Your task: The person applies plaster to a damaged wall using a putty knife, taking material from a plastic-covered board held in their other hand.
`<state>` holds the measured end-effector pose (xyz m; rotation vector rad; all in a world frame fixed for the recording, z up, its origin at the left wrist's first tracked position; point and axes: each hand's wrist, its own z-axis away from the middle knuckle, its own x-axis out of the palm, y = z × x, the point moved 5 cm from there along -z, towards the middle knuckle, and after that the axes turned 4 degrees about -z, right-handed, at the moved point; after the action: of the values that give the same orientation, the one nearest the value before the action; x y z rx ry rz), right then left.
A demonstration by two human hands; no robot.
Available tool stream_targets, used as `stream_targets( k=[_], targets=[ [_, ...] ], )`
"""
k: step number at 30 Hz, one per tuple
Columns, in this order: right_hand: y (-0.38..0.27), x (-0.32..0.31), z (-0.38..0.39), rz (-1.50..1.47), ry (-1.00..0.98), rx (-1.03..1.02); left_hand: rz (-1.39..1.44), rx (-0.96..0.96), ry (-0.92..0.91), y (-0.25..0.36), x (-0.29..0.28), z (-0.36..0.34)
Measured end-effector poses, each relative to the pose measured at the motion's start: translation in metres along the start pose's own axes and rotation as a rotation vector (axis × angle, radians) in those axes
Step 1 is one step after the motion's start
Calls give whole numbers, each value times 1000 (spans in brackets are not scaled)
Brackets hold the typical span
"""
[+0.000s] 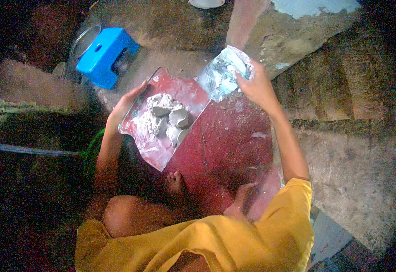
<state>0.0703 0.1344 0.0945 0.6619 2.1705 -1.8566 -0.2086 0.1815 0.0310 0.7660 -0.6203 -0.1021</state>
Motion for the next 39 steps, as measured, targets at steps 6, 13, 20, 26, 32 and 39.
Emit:
stream_targets(
  k=[6, 13, 20, 26, 32, 39],
  targets=[
    [28, 32, 14, -150, -127, 187, 40, 23, 35, -7, -10, -6],
    [41, 60, 29, -146, -131, 172, 126, 152, 105, -25, -21, -24],
    [22, 74, 39, -125, -133, 162, 165, 208, 136, -38, -23, -35],
    [-18, 44, 29, -149, 24, 33, 94, 198, 145, -27, -27, -29],
    [-46, 29, 19, 60, -41, -181, 136, 90, 4, -20, -11, -13],
    [-70, 32, 16, 162, -209, -388, -10, 56, 110, -21, -3, -21]
  ],
)
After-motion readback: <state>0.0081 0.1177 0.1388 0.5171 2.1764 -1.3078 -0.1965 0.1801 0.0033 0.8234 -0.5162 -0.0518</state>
